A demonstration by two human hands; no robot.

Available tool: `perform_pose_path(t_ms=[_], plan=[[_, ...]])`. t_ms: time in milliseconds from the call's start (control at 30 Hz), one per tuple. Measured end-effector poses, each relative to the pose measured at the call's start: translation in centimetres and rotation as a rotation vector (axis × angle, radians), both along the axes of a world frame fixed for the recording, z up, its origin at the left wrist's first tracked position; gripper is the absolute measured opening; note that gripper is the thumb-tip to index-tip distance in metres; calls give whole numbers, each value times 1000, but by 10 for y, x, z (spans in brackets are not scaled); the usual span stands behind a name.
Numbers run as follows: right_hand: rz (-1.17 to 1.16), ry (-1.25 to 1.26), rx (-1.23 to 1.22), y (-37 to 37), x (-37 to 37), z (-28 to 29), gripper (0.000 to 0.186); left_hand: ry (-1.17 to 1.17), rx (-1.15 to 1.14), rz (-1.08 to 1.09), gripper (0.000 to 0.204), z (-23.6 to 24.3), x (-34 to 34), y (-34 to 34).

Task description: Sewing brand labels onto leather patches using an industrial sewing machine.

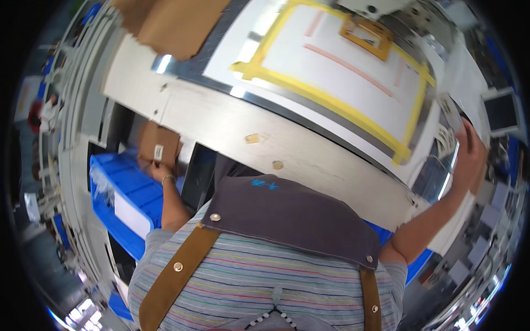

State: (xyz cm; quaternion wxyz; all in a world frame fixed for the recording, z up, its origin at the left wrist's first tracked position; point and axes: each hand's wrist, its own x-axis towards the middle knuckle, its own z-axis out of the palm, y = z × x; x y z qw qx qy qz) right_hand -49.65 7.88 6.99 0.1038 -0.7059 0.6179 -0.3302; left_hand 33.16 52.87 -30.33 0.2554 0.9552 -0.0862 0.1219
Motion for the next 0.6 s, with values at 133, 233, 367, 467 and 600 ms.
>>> perform_pose_path(t_ms=[133,233,367,467,600], plan=[[-46,217,-103,20,-1,26,37,11,27,94,34,-7,18,-7],[-486,540,-120,37,-30,80,43,-223,146,211,33,26,39,-26],[-893,583,-168,64,-52,152,36,-688,128,251,32,63,75,-82],[-909,707,-499,70,-54,170,37,-624,-194,97,31,110,101,-118],[-536,51,-363,55,-36,138,42,-565,-566,-164,28,166,91,-191]])
